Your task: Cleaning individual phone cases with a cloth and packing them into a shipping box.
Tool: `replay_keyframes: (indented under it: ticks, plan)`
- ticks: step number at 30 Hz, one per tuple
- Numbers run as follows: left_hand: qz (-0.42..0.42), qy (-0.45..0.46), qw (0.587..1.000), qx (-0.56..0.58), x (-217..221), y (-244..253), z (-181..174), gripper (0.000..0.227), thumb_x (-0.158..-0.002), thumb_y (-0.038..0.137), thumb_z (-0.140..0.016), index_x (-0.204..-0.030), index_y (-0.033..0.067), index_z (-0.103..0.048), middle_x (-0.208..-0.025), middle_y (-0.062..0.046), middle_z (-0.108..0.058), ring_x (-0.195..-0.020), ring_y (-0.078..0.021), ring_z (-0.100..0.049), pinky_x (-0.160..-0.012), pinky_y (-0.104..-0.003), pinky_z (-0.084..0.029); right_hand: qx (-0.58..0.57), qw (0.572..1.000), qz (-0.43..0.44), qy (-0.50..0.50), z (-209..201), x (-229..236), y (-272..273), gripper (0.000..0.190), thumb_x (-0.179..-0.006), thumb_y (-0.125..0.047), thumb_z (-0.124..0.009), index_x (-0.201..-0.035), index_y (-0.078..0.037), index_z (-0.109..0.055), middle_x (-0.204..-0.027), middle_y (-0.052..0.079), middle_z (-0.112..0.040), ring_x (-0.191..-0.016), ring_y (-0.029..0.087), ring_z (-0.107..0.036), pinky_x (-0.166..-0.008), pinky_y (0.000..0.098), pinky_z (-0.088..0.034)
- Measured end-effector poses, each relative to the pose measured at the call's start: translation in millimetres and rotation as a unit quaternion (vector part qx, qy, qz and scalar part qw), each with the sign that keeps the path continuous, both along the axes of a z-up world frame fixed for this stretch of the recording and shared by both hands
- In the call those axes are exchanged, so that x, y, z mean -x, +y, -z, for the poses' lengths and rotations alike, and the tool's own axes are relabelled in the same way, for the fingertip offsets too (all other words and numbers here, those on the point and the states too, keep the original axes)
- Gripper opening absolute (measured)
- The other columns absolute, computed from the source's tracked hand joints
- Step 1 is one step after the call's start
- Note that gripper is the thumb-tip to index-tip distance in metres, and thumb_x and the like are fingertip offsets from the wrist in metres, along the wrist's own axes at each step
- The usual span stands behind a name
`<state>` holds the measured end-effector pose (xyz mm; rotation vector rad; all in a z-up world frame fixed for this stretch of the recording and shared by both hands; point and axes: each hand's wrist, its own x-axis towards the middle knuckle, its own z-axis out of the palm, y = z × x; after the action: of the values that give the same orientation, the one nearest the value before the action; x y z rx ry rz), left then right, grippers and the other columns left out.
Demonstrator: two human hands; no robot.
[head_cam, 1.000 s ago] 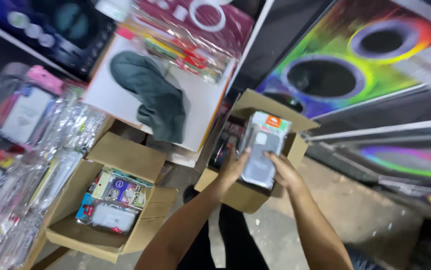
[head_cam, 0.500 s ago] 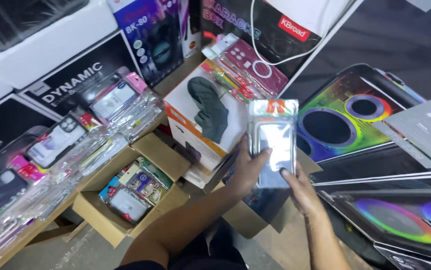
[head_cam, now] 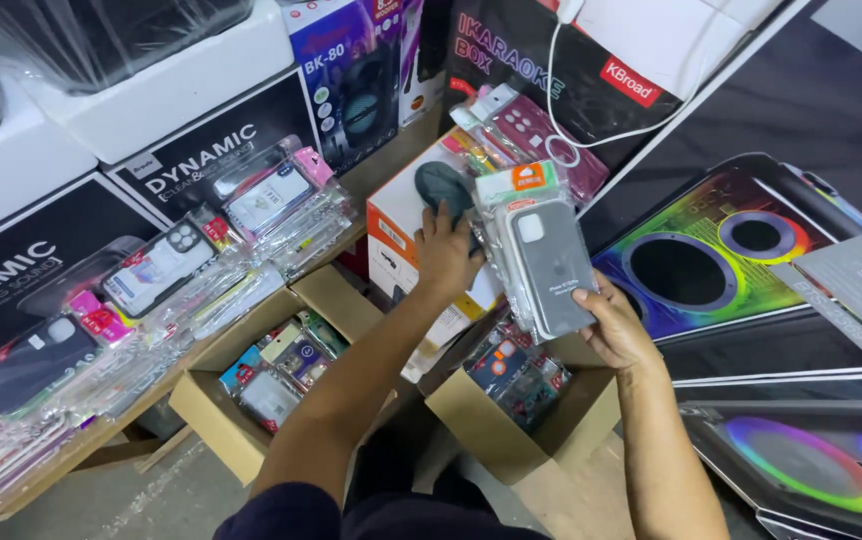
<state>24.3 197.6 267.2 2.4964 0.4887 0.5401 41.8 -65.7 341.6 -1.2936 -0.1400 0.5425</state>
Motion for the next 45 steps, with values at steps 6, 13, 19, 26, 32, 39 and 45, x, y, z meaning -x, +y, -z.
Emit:
replay_keyframes:
  ticks: [6, 13, 19, 26, 32, 39, 45]
  plan:
    - [-0.049, -0.083, 0.995, -0.028, 30.2, 41.9, -16.5, 0.045, -0.075, 0.005, -0.074, -0.119, 0.0112, -0.072, -0.102, -0.012, -0.066, -0.093, -0.0343, -0.069, -0.080, -0.038, -0.058, 0.044, 0.997, -0.066, 0.011, 23.2, -28.9, 17.9, 0.057, -0.085, -0.018, -0.074, -0.139, -0.008, -0.058, -0.085, 0.005, -0.065, -0.065, 0.015, -0.070, -0.060, 0.0323, -0.064]
    - [-0.111, -0.243, 0.962, 0.066, 68.2, 78.4, -53.8, 0.055, -0.073, -0.007, -0.064, -0.127, 0.0046, -0.064, -0.098, -0.022, -0.057, -0.093, -0.0472, -0.061, -0.082, -0.049, -0.051, 0.147, 0.984, -0.100, 0.017, 26.6, -61.1, 92.7, 0.066, -0.085, -0.026, -0.079, -0.141, -0.003, -0.054, -0.105, 0.012, -0.066, -0.083, 0.018, -0.072, -0.072, 0.0365, -0.064]
    - [-0.066, -0.263, 0.954, 0.125, 76.8, 74.8, -88.1, 0.061, -0.078, -0.004, -0.069, -0.137, 0.0097, -0.058, -0.107, -0.017, -0.058, -0.101, -0.0412, -0.061, -0.089, -0.045, -0.051, 0.358, 0.924, 0.020, -0.135, 44.3, -77.6, 103.8, 0.069, -0.080, -0.044, -0.087, -0.132, -0.005, -0.065, -0.112, 0.017, -0.068, -0.103, 0.032, -0.069, -0.086, 0.0445, -0.059]
    - [0.050, -0.245, 0.966, 0.067, 65.2, 18.6, -88.8, 0.074, -0.078, 0.000, -0.076, -0.147, 0.0108, -0.050, -0.121, -0.013, -0.062, -0.111, -0.0317, -0.060, -0.102, -0.041, -0.046, 0.323, 0.867, 0.150, -0.348, -35.3, 43.5, 118.8, 0.038, -0.109, -0.034, -0.053, -0.123, -0.001, -0.068, -0.113, 0.030, -0.066, -0.115, 0.049, -0.061, -0.100, 0.0574, -0.046]
    - [0.275, -0.167, 0.946, 0.029, 35.9, -43.2, -51.0, 0.085, -0.075, 0.017, -0.076, -0.152, 0.0119, -0.042, -0.120, -0.014, -0.066, -0.119, -0.0304, -0.061, -0.106, -0.041, -0.046, -0.003, 0.973, 0.230, 0.007, 23.6, -1.9, 115.6, 0.020, -0.094, -0.019, -0.071, -0.109, -0.005, -0.071, -0.080, 0.013, -0.067, -0.063, 0.021, -0.065, -0.050, 0.0349, -0.059]
    - [-0.015, -0.162, 0.986, -0.029, -4.7, 14.6, -58.0, 0.042, -0.078, 0.018, -0.075, -0.117, 0.0027, -0.070, -0.118, -0.021, -0.063, -0.109, -0.0391, -0.065, -0.089, -0.045, -0.057, 0.221, 0.892, 0.216, -0.331, 28.3, -20.4, 85.0, 0.035, -0.092, -0.004, -0.066, -0.126, -0.009, -0.070, -0.107, 0.018, -0.071, -0.105, 0.027, -0.066, -0.093, 0.0423, -0.053]
    - [-0.142, -0.057, 0.939, 0.306, -6.5, -4.3, -16.2, 0.088, -0.076, 0.032, -0.081, -0.151, 0.0114, -0.038, -0.118, -0.027, -0.056, -0.113, -0.0520, -0.062, -0.097, -0.058, -0.053, 0.356, 0.871, 0.055, -0.334, 67.8, -45.3, 85.9, 0.046, -0.091, -0.014, -0.065, -0.136, -0.011, -0.066, -0.128, 0.022, -0.066, -0.125, 0.042, -0.059, -0.107, 0.0515, -0.047]
